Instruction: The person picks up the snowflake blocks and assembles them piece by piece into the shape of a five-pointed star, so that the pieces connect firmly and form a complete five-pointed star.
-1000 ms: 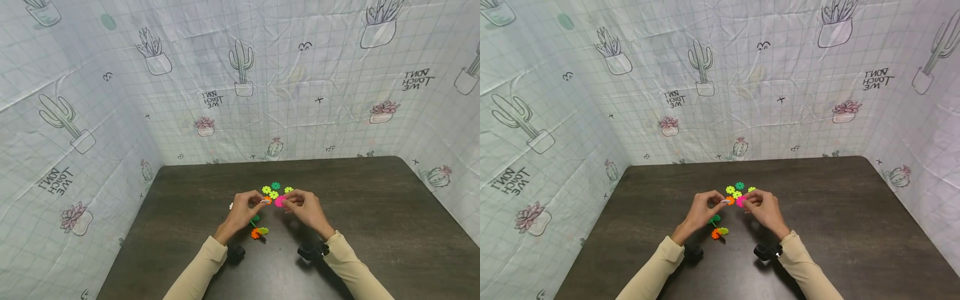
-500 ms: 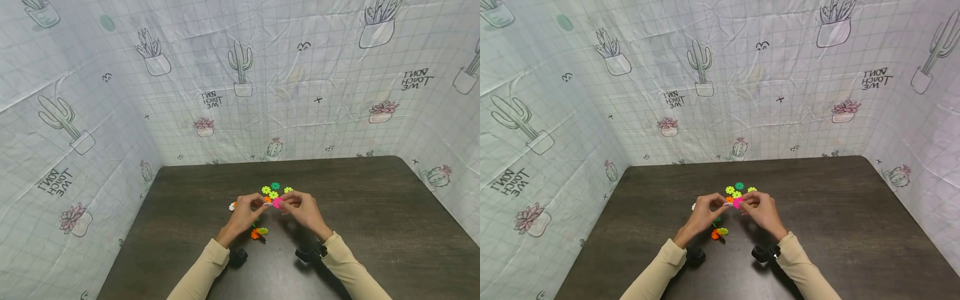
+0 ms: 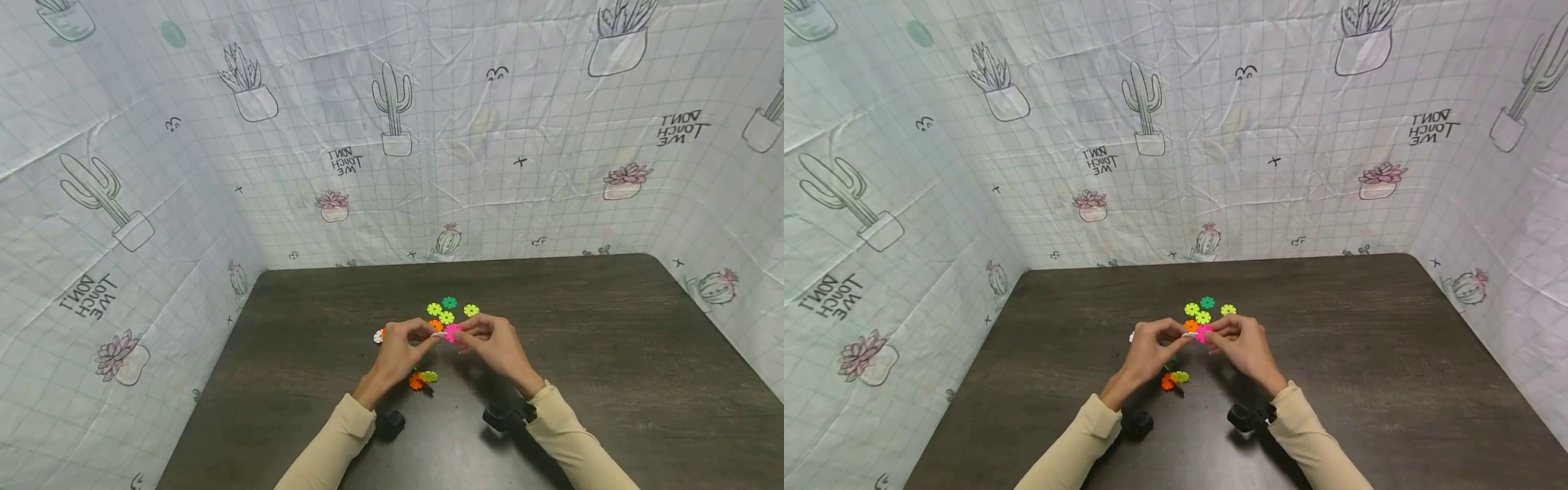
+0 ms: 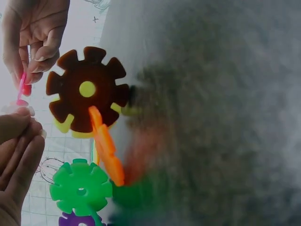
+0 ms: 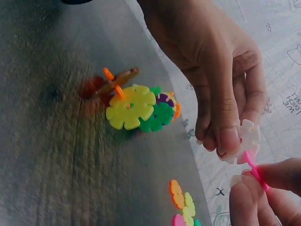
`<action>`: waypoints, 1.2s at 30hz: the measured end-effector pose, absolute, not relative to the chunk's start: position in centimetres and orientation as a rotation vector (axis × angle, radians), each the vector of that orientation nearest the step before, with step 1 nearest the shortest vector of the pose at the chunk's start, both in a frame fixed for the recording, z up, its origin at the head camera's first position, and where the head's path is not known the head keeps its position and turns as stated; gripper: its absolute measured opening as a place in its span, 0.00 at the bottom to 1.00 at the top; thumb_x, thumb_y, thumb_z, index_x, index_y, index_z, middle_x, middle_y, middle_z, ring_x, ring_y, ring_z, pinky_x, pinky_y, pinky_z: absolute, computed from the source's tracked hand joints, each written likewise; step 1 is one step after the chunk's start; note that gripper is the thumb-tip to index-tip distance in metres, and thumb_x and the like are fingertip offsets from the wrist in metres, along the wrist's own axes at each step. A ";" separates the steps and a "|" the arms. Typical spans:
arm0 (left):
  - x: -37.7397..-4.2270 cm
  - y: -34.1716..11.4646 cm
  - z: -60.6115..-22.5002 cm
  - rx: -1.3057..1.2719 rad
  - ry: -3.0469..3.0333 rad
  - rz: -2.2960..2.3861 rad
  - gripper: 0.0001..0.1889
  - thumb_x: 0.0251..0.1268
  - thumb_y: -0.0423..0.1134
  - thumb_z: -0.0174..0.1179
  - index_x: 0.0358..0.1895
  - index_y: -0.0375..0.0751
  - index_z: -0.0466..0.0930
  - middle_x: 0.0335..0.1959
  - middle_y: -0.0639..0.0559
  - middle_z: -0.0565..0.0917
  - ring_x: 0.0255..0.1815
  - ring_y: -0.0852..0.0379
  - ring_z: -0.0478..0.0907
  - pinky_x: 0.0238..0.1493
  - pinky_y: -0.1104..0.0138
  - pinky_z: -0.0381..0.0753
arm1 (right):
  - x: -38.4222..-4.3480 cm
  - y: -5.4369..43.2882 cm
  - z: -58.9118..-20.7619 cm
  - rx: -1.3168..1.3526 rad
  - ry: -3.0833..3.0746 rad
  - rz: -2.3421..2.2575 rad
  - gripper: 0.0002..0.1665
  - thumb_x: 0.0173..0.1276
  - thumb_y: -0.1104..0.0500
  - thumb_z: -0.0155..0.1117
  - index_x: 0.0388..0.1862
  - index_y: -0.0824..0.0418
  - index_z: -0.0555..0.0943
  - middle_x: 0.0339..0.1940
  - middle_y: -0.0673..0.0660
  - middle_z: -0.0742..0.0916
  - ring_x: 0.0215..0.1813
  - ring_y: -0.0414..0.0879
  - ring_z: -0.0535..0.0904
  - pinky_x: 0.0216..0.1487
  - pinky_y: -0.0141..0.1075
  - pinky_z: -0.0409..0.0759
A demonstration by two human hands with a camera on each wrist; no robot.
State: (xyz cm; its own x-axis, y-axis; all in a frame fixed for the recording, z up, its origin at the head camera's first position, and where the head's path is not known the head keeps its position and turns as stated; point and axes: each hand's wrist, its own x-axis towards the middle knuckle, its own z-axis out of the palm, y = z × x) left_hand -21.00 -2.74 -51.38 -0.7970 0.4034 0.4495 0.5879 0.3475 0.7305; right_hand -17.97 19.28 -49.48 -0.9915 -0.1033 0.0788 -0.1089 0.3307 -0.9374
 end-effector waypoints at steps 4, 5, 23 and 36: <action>-20.8 -2.9 -51.6 -0.921 -2.387 -1.442 0.03 0.64 0.35 0.73 0.38 0.41 0.91 0.34 0.49 0.93 0.35 0.59 0.91 0.42 0.71 0.89 | -17.7 19.2 -49.3 0.201 -2.540 1.885 0.12 0.71 0.62 0.72 0.45 0.72 0.84 0.41 0.69 0.92 0.35 0.50 0.92 0.42 0.48 0.91; -20.8 -3.0 -51.7 -0.927 -2.380 -1.447 0.03 0.64 0.34 0.74 0.38 0.41 0.91 0.34 0.49 0.93 0.35 0.58 0.91 0.42 0.71 0.89 | -17.6 19.2 -49.3 0.209 -2.533 1.909 0.13 0.71 0.62 0.72 0.45 0.73 0.84 0.41 0.69 0.92 0.36 0.51 0.92 0.42 0.48 0.91; -20.1 -3.8 -51.5 -0.948 -2.411 -1.437 0.03 0.66 0.36 0.73 0.39 0.43 0.93 0.35 0.51 0.94 0.34 0.65 0.89 0.40 0.75 0.87 | -17.2 18.1 -49.4 0.278 -2.539 1.928 0.10 0.69 0.65 0.73 0.42 0.72 0.84 0.37 0.70 0.92 0.33 0.50 0.91 0.38 0.47 0.91; -20.2 -4.9 -50.6 -0.813 -2.418 -1.518 0.07 0.70 0.42 0.70 0.44 0.45 0.92 0.36 0.51 0.93 0.30 0.66 0.86 0.37 0.71 0.88 | -20.2 19.7 -49.9 0.197 -2.757 1.422 0.15 0.76 0.55 0.67 0.48 0.67 0.88 0.38 0.64 0.92 0.35 0.53 0.90 0.32 0.39 0.87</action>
State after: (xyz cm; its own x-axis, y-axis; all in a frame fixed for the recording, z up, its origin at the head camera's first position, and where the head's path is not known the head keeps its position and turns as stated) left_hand -20.17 -4.87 -50.56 -0.8360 0.3549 0.4184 0.5311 0.3320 0.7796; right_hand -20.24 19.73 -49.87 -0.9914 -0.0973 0.0870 -0.1273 0.5735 -0.8092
